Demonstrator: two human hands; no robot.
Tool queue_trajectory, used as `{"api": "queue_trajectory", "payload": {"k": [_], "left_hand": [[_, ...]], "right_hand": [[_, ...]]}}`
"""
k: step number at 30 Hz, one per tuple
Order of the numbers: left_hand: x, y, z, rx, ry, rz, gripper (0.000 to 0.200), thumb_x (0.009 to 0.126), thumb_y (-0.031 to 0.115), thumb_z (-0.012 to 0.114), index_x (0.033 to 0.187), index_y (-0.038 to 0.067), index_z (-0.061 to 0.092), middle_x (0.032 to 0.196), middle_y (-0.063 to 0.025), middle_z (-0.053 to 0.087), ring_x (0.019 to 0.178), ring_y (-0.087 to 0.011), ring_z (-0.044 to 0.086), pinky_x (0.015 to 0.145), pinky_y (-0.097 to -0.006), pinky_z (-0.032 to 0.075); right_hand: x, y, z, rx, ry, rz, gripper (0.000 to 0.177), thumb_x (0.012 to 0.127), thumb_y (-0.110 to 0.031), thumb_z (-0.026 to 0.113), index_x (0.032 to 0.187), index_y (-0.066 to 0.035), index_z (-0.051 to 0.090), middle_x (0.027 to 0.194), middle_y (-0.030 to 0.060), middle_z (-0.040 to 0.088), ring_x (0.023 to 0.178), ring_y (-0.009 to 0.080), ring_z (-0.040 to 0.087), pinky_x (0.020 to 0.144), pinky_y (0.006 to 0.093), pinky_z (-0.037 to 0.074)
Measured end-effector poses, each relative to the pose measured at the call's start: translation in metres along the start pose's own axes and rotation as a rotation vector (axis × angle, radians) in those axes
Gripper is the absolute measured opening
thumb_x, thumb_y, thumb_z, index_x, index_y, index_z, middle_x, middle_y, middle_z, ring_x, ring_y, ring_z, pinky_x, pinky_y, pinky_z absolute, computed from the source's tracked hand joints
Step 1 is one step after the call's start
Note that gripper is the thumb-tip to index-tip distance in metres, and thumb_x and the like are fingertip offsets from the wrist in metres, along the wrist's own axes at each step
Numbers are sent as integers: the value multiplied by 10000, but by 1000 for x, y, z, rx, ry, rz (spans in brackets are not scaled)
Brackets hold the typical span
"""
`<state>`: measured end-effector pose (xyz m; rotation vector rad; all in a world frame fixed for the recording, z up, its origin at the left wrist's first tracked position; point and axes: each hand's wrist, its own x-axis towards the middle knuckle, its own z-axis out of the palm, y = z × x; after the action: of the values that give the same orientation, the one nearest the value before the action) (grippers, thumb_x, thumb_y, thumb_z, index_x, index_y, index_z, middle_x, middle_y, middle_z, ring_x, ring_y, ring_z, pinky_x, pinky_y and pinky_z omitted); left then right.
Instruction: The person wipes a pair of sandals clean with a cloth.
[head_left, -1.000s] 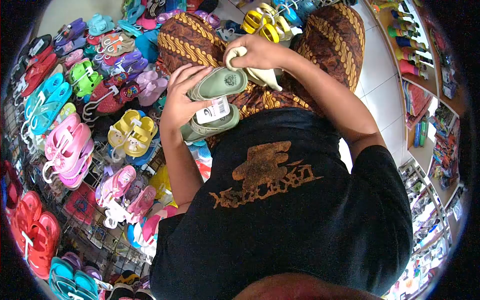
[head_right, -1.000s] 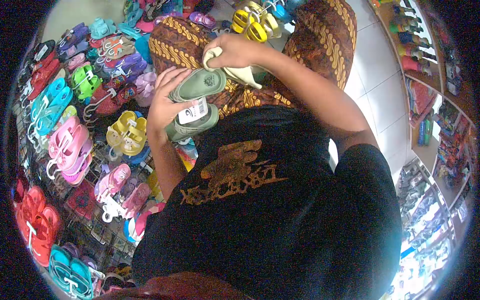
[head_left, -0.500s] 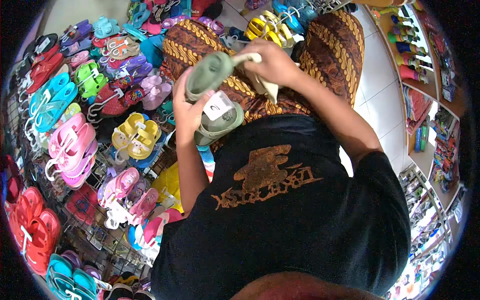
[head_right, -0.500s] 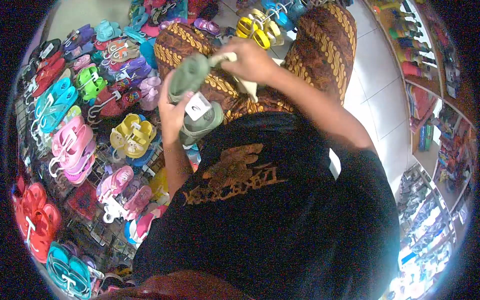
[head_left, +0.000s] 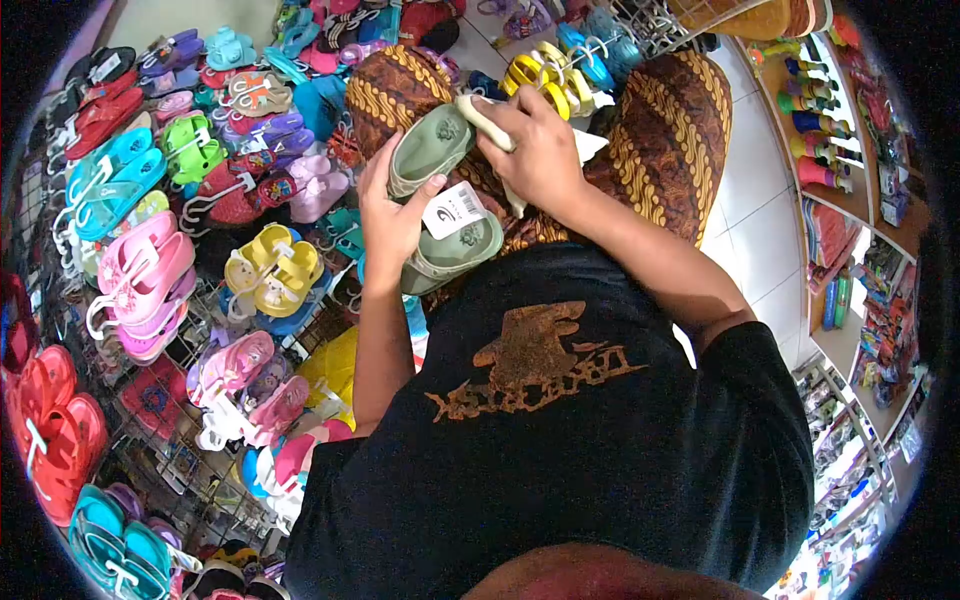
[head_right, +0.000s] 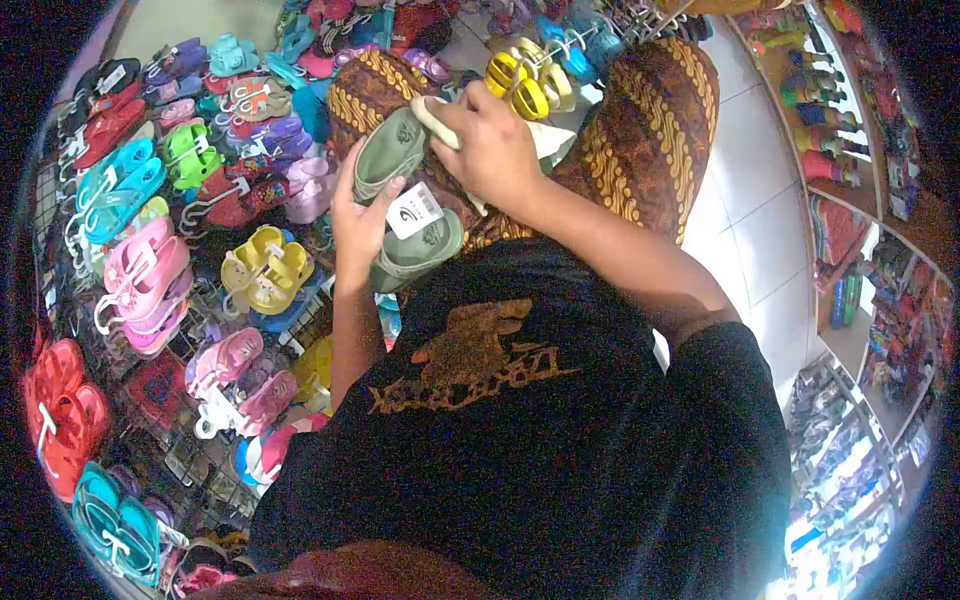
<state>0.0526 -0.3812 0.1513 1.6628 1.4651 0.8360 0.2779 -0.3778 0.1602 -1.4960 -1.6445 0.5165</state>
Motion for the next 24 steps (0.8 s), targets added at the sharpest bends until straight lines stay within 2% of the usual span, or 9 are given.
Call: {"api": "queue_trajectory", "payload": {"k": [8,14,17,21,22,24], "left_hand": [[-2,0,2,-12,47,17,668,802,256,875,1354,-10,610,1248,-184,687,1146,-332,643,1032,-439,461],[2,-2,3,-65,52,29,638,819,223,864,1345,-33,607,1246,-186,687,1133,-313,658,1016,-424,483],[9,-10,5,-61,73,69,621,838,207,849,1350,-40,599,1253,-192,684,1121,-306,666,1012,-420,490],[10,2,7,-237,140,-6,612,858,194,836,1364,-44,586,1249,-201,682,1113,-297,666,1011,-417,491],[9,-1,9,-239,163,-10,646,843,211,853,1371,-43,580,1231,-192,685,1116,-290,659,1007,-419,490],[9,-4,8,-147,156,25,673,826,225,869,1370,-45,579,1226,-194,683,1117,-293,656,1003,-419,490]], "right_hand": [[-15,-4,8,-3,5,-48,507,723,-143,837,1193,-36,681,906,125,558,792,322,643,697,413,548],[-19,-8,9,-42,35,-150,451,721,-134,818,1141,-21,698,855,104,572,797,308,651,718,403,553],[-35,-12,15,-3,-216,-303,416,745,-75,819,1140,-1,713,923,102,635,832,298,675,732,385,555],[-16,-6,8,216,-314,-55,427,798,-78,775,1223,-87,741,989,109,666,898,296,673,788,379,550],[-8,-2,4,340,-241,-90,336,817,-142,757,1152,-145,774,872,94,658,852,307,673,744,404,561],[-3,15,-1,399,-334,-40,312,821,-163,757,1128,-120,785,928,99,698,890,270,685,795,378,562]]}}
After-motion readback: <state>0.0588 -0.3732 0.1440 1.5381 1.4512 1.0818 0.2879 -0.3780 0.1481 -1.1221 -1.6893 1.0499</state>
